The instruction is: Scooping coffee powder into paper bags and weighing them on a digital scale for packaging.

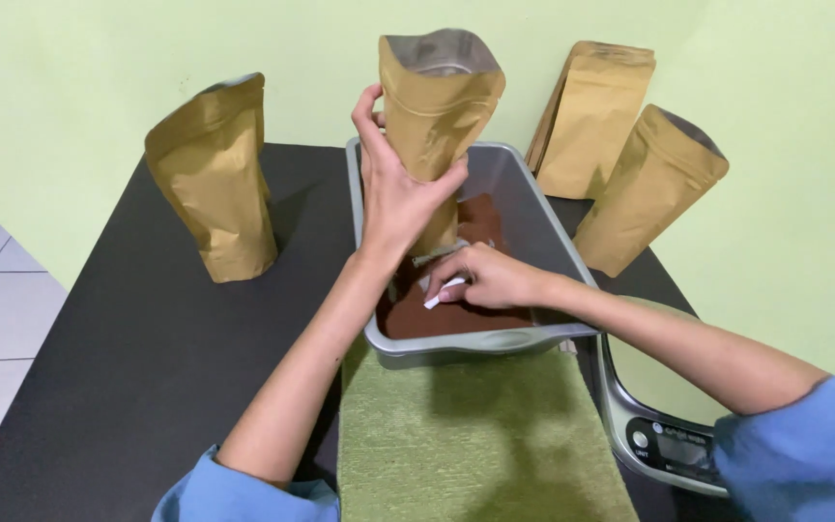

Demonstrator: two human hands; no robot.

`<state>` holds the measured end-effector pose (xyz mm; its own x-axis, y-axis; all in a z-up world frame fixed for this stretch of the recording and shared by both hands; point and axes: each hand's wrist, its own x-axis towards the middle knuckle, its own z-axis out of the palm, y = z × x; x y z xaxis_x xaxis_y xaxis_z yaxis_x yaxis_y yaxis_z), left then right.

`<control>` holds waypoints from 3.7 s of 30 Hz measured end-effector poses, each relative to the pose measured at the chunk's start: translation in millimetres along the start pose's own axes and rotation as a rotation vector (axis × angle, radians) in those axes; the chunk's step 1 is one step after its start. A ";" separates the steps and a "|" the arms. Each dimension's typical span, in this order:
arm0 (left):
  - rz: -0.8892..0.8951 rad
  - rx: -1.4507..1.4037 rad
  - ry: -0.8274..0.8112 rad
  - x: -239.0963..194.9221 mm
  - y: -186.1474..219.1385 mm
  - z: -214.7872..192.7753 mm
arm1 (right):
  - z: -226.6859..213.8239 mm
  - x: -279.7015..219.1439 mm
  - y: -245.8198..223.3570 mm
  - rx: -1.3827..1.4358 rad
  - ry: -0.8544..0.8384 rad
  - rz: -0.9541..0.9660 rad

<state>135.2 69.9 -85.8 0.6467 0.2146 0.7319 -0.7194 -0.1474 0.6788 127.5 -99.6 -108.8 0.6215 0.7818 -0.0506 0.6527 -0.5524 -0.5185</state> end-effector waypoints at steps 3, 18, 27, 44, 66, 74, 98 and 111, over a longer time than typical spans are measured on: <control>-0.052 0.017 -0.073 0.7 -3.9 1.3 | 3.9 -13.5 -11.0 0.040 -0.066 0.108; -0.090 -0.001 -0.201 1.2 -24.6 6.5 | -36.9 -58.6 -13.7 0.339 0.193 0.431; -0.126 -0.011 -0.284 2.4 -28.2 3.0 | -106.1 -102.3 -33.9 0.193 0.352 0.581; -0.006 0.082 -0.430 -0.5 -20.4 2.5 | -198.6 -74.9 -71.8 -0.032 0.547 0.599; -0.058 0.024 -0.180 2.3 -33.4 4.5 | -105.4 -79.3 10.6 -1.147 0.276 0.445; -0.087 0.045 -0.139 1.6 -23.0 2.5 | -48.4 -63.3 46.8 -0.938 -0.066 0.545; -0.098 -0.019 -0.162 0.6 -29.2 4.9 | -6.6 -37.3 -26.0 0.198 0.111 0.501; -0.129 -0.014 -0.267 4.4 -26.3 1.3 | -118.7 -100.3 -57.2 0.130 0.382 0.637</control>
<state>157.3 73.4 -100.3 0.7755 -0.0314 0.6306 -0.6292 -0.1216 0.7677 79.3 -180.7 27.3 0.9842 0.1542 -0.0870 0.0747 -0.8069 -0.5860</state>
